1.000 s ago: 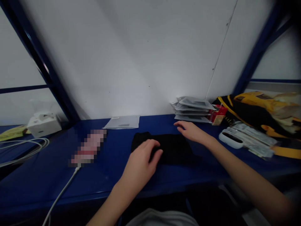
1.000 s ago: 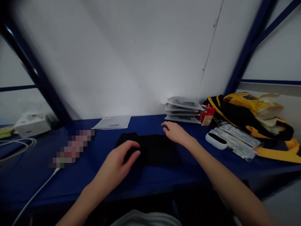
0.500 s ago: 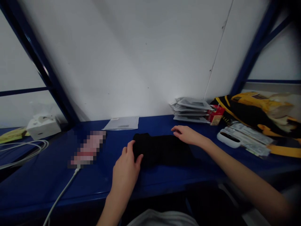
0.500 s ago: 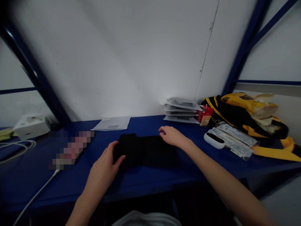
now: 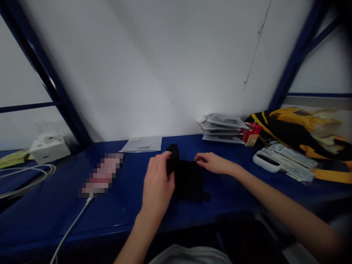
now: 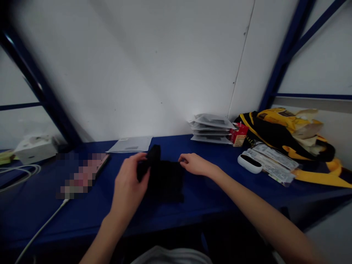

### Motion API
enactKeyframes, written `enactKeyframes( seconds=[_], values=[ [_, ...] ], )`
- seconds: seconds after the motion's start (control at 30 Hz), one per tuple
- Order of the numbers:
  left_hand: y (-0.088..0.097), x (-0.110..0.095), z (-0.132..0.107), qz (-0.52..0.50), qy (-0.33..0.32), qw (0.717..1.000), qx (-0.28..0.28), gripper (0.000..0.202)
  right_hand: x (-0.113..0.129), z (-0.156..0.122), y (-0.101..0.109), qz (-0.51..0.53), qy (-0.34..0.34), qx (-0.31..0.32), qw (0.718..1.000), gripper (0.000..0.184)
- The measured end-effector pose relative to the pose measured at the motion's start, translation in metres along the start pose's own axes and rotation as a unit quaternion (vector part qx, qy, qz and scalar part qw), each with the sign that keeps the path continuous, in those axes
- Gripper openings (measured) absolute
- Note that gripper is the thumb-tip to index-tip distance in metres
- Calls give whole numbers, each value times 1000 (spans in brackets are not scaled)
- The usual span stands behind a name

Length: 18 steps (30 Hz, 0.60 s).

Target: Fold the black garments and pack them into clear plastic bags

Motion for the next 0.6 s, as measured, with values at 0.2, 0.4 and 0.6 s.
enactKeyframes(
  seconds=[0.2, 0.4, 0.6],
  values=[
    [-42, -45, -32, -64, -130, 956, 256, 37, 0, 0, 0, -25, 1, -3, 1000, 17],
    [-36, -55, -50, -65, -116, 962, 237, 40, 5, -3, 0, -49, -3, 0, 999, 13],
    [-46, -55, -56, -7, -85, 973, 212, 26, 2, -3, -1, -42, 12, -6, 999, 11]
  ],
)
Point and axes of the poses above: each hand's wrist, its own z-axis towards the middle knuckle, its own y-axis out of the back of the hand, x = y × z, the point moved 6 cm from there along z, towards the middle knuckle, and after that the axes turned 1 degree about z, right-handed, at the moved point
